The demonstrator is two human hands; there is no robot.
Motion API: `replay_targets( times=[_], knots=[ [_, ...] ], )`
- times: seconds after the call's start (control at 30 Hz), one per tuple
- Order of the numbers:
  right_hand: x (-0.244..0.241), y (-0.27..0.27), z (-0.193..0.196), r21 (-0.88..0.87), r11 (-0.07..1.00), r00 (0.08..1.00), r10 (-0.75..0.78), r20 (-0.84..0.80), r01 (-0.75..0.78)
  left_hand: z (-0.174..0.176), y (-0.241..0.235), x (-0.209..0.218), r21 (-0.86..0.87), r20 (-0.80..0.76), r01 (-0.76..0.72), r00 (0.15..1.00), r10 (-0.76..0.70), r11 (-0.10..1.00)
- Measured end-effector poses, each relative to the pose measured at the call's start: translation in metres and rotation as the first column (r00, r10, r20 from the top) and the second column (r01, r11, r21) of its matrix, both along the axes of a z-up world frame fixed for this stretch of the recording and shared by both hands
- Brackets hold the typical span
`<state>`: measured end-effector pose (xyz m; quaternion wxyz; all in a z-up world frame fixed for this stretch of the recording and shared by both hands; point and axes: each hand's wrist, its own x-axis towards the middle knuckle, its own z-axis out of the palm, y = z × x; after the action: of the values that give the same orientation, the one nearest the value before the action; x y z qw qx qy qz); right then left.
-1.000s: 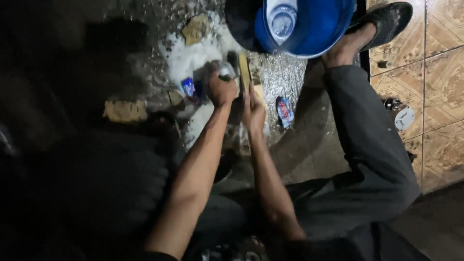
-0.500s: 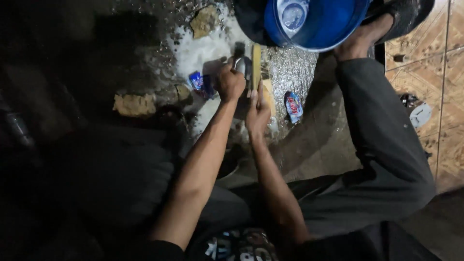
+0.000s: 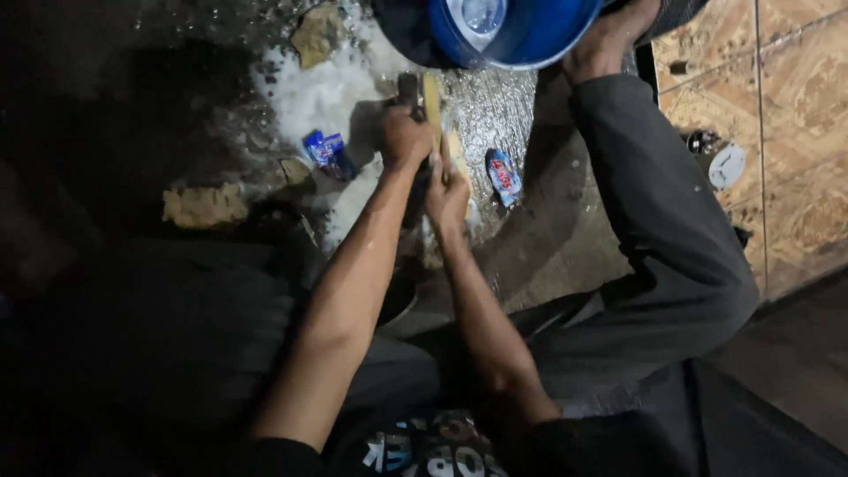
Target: The person scrubs a small metal part with a brush and sponge while seated on the floor. They repeatedly dip the brush into a blue bucket of water and continue scrubbing the part, occasionally rinsing it.
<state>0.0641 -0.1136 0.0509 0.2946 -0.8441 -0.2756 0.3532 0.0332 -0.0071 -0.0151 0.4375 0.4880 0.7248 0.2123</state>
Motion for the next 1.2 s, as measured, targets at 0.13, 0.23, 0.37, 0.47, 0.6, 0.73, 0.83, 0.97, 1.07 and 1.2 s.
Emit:
replay_targets(
  times=[0.13, 0.23, 0.37, 0.47, 0.6, 0.73, 0.83, 0.97, 1.07, 1.2],
  knots=[
    [-0.017, 0.003, 0.029, 0.208, 0.977, 0.998, -0.029, -0.064, 0.042, 0.014, 0.0, -0.013, -0.034, 0.044, -0.018, 0.999, 0.019, 0.999],
    [-0.024, 0.0, 0.022, 0.113, 0.955, 0.952, -0.254, -0.171, 0.275, -0.007, -0.001, -0.028, -0.138, 0.066, -0.048, 0.996, 0.057, 0.989],
    [-0.021, 0.005, -0.002, 0.145, 0.964, 0.965, -0.194, -0.179, 0.221, -0.018, -0.02, -0.052, -0.157, 0.1, -0.215, 0.967, 0.232, 0.964],
    [-0.024, 0.018, 0.003, 0.168, 0.984, 0.985, -0.027, -0.173, 0.057, -0.015, -0.02, -0.071, -0.132, 0.077, -0.339, 0.933, 0.35, 0.932],
    [-0.034, 0.039, 0.026, 0.152, 0.975, 0.979, 0.178, -0.102, -0.162, -0.01, -0.006, -0.092, -0.168, 0.053, -0.523, 0.841, 0.538, 0.835],
    [-0.048, 0.025, 0.084, 0.097, 0.973, 0.974, 0.214, -0.07, -0.207, -0.077, 0.012, -0.096, -0.191, -0.054, -0.583, 0.809, 0.585, 0.79],
    [-0.054, 0.011, 0.091, 0.018, 0.977, 0.969, 0.213, -0.126, -0.212, -0.085, 0.024, -0.083, -0.167, -0.101, -0.609, 0.793, 0.601, 0.776],
    [-0.05, 0.034, 0.088, -0.046, 0.954, 0.948, 0.289, -0.136, -0.297, -0.041, 0.023, -0.075, -0.125, -0.094, -0.625, 0.78, 0.618, 0.77],
    [-0.037, 0.056, 0.089, -0.064, 0.926, 0.924, 0.362, -0.12, -0.371, -0.023, 0.019, -0.073, -0.137, -0.093, -0.602, 0.798, 0.595, 0.786],
    [-0.008, 0.039, -0.003, 0.058, 0.967, 0.944, 0.255, -0.211, -0.249, -0.016, 0.022, -0.078, -0.09, -0.135, -0.602, 0.796, 0.59, 0.793]
  ],
)
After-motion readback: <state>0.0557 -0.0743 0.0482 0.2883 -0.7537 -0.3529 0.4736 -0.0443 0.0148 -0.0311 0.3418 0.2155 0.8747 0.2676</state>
